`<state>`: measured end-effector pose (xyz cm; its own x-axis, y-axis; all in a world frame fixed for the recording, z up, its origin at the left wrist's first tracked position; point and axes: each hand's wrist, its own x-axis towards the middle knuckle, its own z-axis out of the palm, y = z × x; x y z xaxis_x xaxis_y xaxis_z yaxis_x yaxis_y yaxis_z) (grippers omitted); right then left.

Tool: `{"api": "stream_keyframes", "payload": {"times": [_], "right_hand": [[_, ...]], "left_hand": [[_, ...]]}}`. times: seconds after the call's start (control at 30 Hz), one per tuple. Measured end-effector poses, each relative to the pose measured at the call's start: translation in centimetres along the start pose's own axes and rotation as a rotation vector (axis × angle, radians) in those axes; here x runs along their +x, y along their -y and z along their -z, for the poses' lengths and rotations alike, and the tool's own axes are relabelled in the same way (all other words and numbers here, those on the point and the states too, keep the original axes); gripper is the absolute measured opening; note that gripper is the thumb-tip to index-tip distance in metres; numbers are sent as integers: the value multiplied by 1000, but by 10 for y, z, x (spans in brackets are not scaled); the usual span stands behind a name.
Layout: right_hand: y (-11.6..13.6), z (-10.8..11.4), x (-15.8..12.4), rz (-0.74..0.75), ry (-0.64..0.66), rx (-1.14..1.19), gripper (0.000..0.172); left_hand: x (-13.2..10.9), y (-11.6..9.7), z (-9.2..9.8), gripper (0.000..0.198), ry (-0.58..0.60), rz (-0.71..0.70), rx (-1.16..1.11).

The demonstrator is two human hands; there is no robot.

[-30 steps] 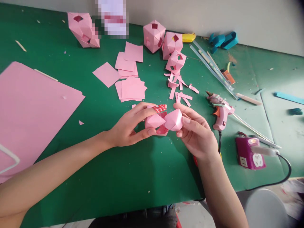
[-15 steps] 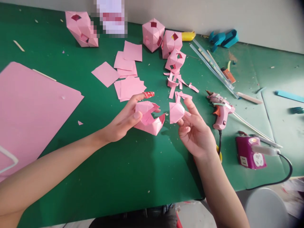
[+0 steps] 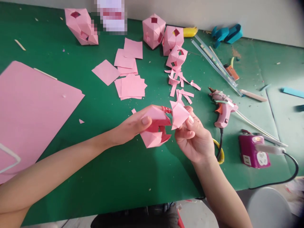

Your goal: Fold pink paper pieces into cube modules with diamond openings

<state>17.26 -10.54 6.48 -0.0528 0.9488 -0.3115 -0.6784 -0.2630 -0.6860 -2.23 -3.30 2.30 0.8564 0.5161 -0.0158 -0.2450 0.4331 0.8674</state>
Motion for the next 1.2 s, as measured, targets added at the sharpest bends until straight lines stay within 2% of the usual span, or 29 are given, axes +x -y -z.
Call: {"api": "stream_keyframes", "payload": {"times": [0.07,0.13,0.3,0.43,0.5,0.57,0.63,0.7,0.93,1.07,1.2], "right_hand": [[0,-1,-1,16,3,-19,25],[1,-3,-1,20,-10,-43,27],[0,-8,0,11,-36,-64,28],[-1,-8,1,3,-38,-104,30],[-1,-8,1,-1,-37,-113,30],[0,-9,1,-5,-46,-106,30],[0,-9,1,-3,-54,-91,28],[0,-10,1,-2,-54,-79,26],[-2,-9,1,-24,-66,-96,26],[-4,-7,1,-15,-67,-151,25],[-7,-4,0,-2,-56,-198,22]], "left_hand": [[1,2,1,62,-31,28,-32],[3,3,1,63,-8,64,-44],[5,-4,0,57,122,75,-11],[7,-12,1,50,248,51,112],[7,-11,3,51,238,76,128],[6,-8,5,61,187,100,133],[5,-4,7,73,140,89,165],[4,-3,8,77,123,61,212],[5,-6,8,80,194,94,142],[4,-3,9,84,184,134,38],[4,0,12,94,161,107,45]]}}
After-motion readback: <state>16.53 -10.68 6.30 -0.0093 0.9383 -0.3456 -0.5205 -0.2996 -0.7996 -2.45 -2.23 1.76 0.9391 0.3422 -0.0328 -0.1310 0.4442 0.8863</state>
